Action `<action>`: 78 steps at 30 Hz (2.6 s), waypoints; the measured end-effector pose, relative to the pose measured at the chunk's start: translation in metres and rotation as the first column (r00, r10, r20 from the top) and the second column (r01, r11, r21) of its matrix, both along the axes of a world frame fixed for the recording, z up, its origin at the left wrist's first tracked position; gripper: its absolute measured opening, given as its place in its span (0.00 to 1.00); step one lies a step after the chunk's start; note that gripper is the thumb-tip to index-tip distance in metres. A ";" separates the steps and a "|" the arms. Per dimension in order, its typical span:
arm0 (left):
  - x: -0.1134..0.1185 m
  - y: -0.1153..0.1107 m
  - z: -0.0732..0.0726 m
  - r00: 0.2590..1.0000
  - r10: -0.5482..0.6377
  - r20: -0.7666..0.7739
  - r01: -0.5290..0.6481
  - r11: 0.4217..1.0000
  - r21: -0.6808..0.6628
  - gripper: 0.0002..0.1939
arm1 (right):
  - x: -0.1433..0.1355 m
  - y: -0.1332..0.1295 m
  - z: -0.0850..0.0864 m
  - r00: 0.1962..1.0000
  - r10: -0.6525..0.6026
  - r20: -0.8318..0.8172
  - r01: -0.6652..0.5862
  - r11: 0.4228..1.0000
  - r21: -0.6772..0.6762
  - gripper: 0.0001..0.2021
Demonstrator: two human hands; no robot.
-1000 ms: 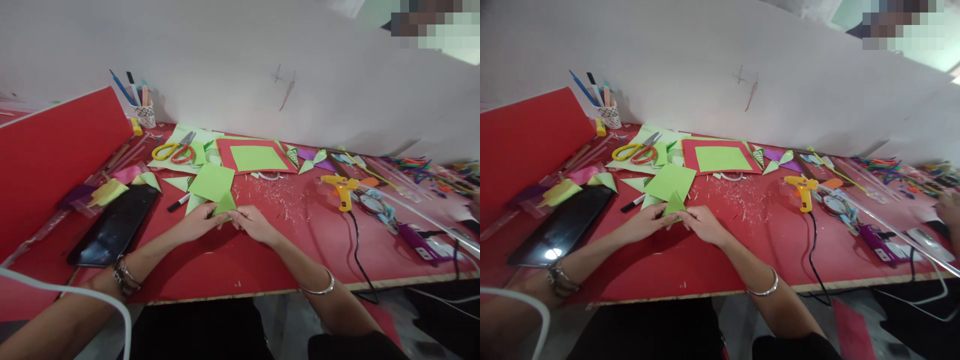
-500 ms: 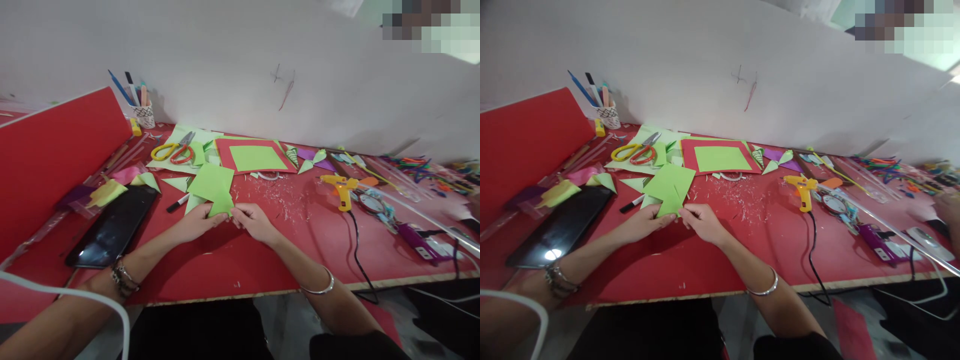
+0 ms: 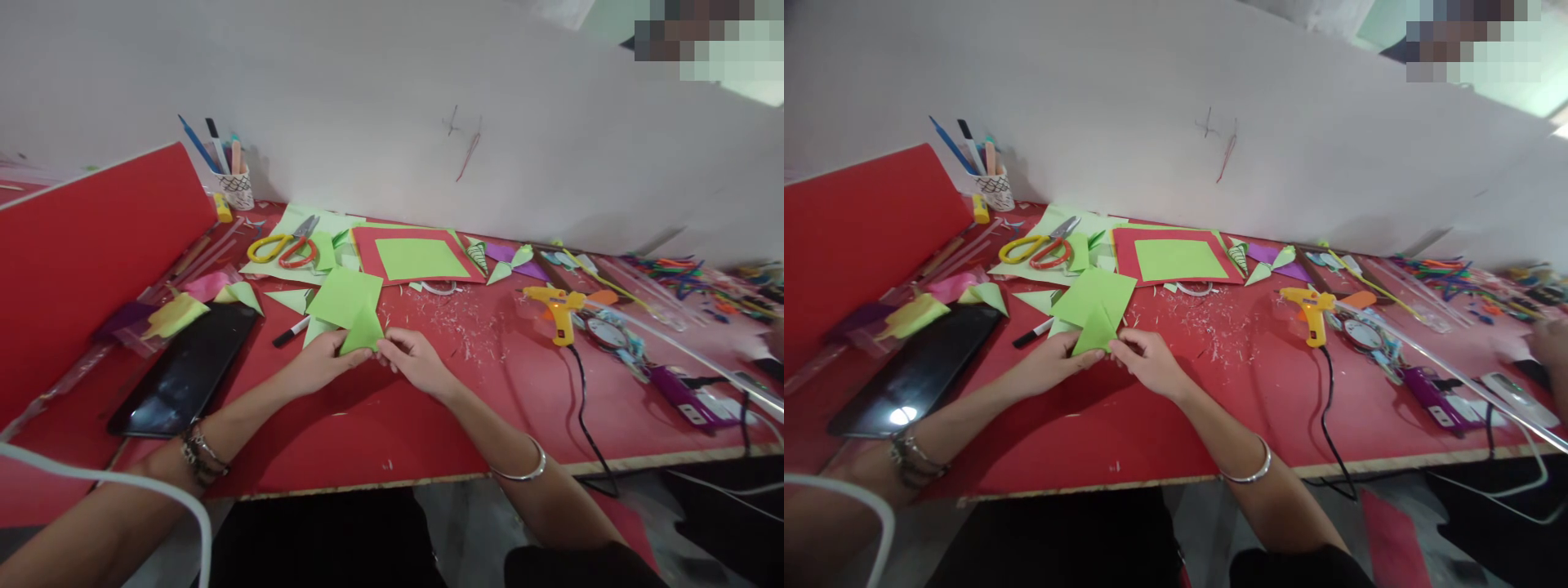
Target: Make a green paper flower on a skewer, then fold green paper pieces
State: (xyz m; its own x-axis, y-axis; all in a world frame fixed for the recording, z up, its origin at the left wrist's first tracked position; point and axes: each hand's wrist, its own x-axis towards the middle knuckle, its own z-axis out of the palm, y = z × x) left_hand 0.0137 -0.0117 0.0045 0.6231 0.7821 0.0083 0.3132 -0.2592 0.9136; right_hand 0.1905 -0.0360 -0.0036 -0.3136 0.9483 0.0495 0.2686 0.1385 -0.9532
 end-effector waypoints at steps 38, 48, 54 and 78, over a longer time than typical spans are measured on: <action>0.003 0.003 -0.004 0.954 0.201 0.223 -0.159 0.968 -0.194 0.13 | 0.002 0.008 -0.007 0.996 -0.067 -0.052 0.078 0.959 0.272 0.05; 0.003 -0.003 -0.002 1.000 -0.001 0.027 0.001 1.000 0.012 0.13 | 0.000 0.003 -0.002 0.985 -0.130 0.110 0.076 0.916 0.395 0.03; 0.003 0.001 -0.010 1.000 -0.010 -0.022 0.009 1.000 -0.022 0.14 | -0.001 0.002 -0.003 0.983 -0.075 0.168 0.010 0.934 0.358 0.18; 0.003 -0.001 -0.013 1.000 0.011 0.020 -0.012 0.999 0.052 0.13 | 0.000 0.005 -0.010 0.997 -0.076 0.031 0.060 0.929 0.366 0.04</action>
